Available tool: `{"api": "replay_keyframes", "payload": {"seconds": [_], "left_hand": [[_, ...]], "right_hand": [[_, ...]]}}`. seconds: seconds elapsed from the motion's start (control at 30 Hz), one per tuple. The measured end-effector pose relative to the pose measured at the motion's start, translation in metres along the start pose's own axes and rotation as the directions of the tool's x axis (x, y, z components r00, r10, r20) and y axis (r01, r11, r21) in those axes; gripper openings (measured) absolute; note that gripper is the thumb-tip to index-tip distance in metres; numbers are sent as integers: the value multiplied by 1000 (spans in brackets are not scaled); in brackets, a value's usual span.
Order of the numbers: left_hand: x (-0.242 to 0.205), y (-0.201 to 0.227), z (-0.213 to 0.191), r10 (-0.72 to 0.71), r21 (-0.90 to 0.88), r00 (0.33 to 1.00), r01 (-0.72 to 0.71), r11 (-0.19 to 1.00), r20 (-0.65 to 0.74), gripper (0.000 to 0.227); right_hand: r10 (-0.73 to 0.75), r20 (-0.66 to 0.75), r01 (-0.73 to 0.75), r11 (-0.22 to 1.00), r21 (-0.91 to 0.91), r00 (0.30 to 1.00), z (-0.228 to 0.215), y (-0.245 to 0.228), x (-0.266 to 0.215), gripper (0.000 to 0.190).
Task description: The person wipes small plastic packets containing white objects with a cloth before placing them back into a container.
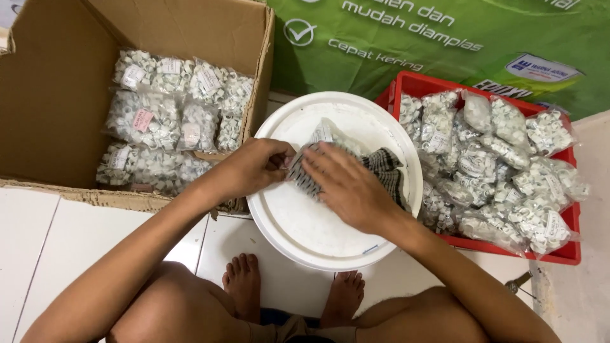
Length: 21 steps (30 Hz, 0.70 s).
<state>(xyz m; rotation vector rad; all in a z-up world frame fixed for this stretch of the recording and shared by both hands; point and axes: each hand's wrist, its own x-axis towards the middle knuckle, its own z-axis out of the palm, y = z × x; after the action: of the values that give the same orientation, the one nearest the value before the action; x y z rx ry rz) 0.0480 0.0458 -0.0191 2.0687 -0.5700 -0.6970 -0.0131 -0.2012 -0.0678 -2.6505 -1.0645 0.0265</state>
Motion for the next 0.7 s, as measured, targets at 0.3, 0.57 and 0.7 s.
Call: {"api": "replay_keyframes", "payload": {"seconds": [0.3, 0.57, 0.7], "left_hand": [[3, -2, 1, 20, 81, 1000, -21, 997, 11, 23], [42, -13, -5, 293, 184, 892, -241, 953, -346, 20], [72, -26, 12, 453, 311, 853, -370, 875, -259, 20]], "right_hand": [[377, -257, -345, 924, 164, 890, -13, 35, -16, 49], [10, -486, 25, 997, 66, 874, -15, 16, 6, 46], [-122, -282, 116, 993, -37, 952, -7, -11, 6, 45]]}}
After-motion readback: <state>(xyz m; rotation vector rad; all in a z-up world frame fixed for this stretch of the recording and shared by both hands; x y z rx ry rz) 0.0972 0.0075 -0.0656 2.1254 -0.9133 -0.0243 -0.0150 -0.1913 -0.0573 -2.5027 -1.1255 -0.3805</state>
